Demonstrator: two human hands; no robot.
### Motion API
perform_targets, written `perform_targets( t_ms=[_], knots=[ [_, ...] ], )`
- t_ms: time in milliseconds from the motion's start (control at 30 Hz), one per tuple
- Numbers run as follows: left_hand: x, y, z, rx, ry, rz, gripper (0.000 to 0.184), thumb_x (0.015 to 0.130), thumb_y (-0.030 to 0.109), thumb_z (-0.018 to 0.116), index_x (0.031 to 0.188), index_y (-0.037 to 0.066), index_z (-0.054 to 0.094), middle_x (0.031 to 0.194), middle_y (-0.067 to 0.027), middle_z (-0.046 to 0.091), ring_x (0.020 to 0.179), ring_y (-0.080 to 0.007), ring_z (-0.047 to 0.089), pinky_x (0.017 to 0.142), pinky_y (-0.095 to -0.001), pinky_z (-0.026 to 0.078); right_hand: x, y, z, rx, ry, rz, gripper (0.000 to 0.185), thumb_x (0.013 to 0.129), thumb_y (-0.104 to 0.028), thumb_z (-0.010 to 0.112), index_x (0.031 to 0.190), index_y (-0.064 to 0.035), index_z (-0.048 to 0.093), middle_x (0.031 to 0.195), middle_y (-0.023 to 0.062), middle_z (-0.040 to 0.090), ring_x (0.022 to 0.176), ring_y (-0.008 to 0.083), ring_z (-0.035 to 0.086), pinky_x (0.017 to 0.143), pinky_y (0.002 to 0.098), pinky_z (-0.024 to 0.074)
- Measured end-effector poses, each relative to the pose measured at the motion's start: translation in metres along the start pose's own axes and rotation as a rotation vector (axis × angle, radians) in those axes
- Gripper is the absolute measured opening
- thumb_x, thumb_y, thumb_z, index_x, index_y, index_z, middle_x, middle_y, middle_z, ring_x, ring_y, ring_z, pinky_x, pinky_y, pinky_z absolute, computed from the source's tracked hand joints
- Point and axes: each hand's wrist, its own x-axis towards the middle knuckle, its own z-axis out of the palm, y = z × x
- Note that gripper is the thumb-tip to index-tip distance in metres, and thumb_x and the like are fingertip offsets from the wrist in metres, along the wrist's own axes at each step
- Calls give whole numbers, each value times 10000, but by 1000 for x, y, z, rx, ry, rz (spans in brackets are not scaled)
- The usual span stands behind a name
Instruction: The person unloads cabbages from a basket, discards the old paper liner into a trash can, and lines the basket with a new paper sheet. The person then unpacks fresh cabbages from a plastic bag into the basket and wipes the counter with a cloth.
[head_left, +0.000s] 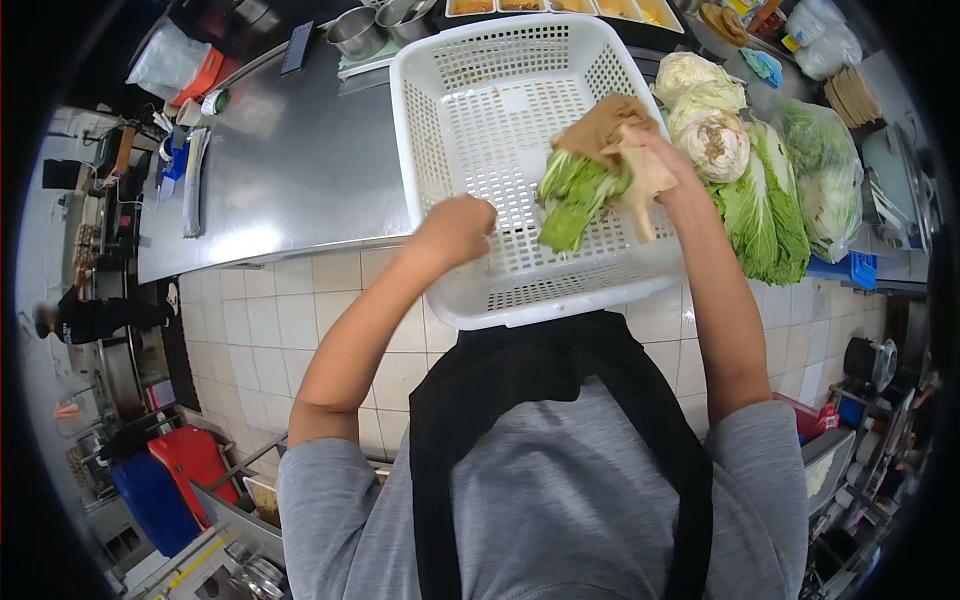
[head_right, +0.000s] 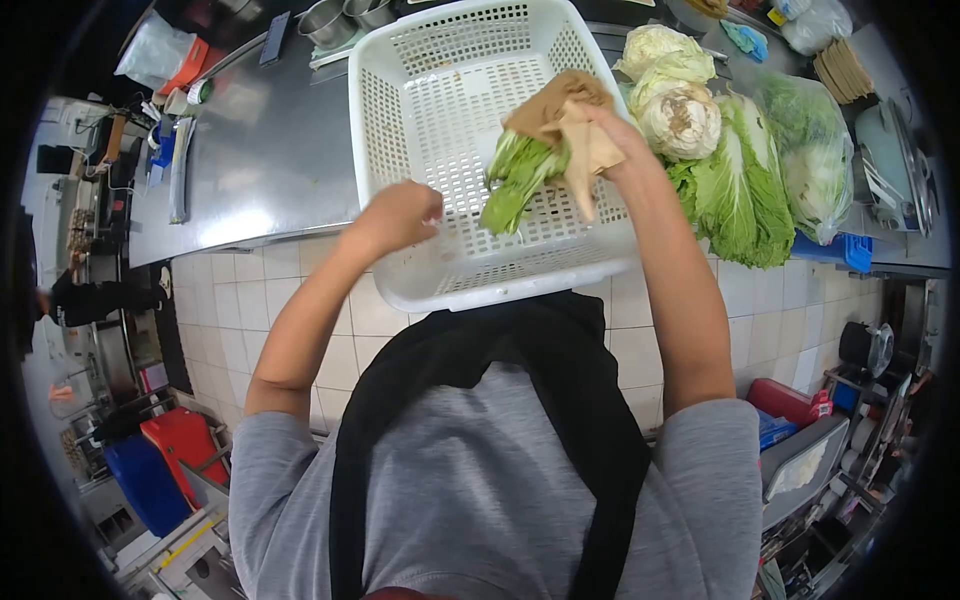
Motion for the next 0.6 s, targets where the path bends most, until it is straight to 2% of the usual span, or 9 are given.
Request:
perform_targets(
  t_ms=[67, 133, 200, 267, 300, 333, 400, 467, 600],
  knots=[
    [4, 7, 22, 100, -86, 60, 257, 650, 167, 717, 833, 5, 638, 814, -140, 649, 793, -281, 634, 705, -379, 506, -17, -13, 1, 70, 40, -87, 257, 873, -169, 527, 1094, -38, 515, 982, 153, 593, 867, 287, 611, 709, 460, 538],
    [10, 20, 39, 283, -243, 48, 249, 647, 150, 712, 847, 18, 647, 832, -152, 650, 827, -292, 634, 715, -389, 510, -31, -20, -12, 112, -170, -224, 304, 869, -213, 552, 1094, -11, 527, 1031, 149, 586, 903, 279, 585, 732, 473, 518],
    [18, 16, 61, 315, -234, 80, 220, 658, 139, 695, 837, 19, 649, 834, -159, 648, 833, -298, 633, 721, -394, 511, -40, -14, -22, 123, -74, -352, 312, 879, -183, 538, 1136, -6, 520, 1067, 147, 583, 933, 269, 577, 771, 433, 507],
    [20, 15, 68, 355, -231, 113, 193, 670, 128, 678, 827, 20, 651, 835, -166, 647, 840, -303, 631, 728, -398, 511, -60, 3, -41, -48, -12, -884, 310, 897, -131, 487, 1173, 10, 503, 1135, 147, 561, 1001, 266, 559, 819, 385, 495],
    [20, 15, 68, 364, -251, 136, 208, 679, 99, 651, 869, 18, 641, 837, -174, 646, 832, -313, 631, 724, -402, 510, -94, 6, -27, 318, -121, -753, 328, 903, -93, 447, 1208, 26, 473, 1184, 152, 536, 1054, 260, 542, 865, 339, 474],
    [22, 15, 68, 374, -272, 158, 231, 687, 70, 624, 911, 15, 632, 839, -182, 644, 824, -322, 631, 720, -406, 509, -105, 15, -43, 322, -105, -767, 328, 903, -93, 447, 1208, 26, 473, 1184, 152, 536, 1054, 260, 542, 865, 339, 474],
    [23, 17, 56, 353, -236, 193, 276, 688, 45, 599, 962, 14, 611, 828, -190, 640, 808, -329, 631, 704, -410, 508, -127, 35, -89, 483, -478, -963, 434, 969, -231, 253, 1356, -43, 313, 1357, 147, 383, 1248, 253, 379, 1053, 379, 290],
    [32, 23, 45, 326, -199, 222, 323, 689, 20, 573, 1012, 13, 591, 817, -198, 636, 791, -335, 631, 687, -413, 507, -180, 43, -66, 48, -98, -1216, 425, 911, -114, 406, 1306, 40, 366, 1281, 176, 458, 1114, 291, 504, 989, 390, 373],
    [71, 28, 46, 180, -5, 357, 312, 693, 14, 534, 1002, 8, 578, 799, -191, 622, 791, -338, 620, 686, -418, 491, -221, 75, -110, -9, 408, -1238, 373, 894, -208, 447, 1214, -17, 446, 1184, 138, 509, 1046, 256, 525, 898, 346, 415]
  ],
)
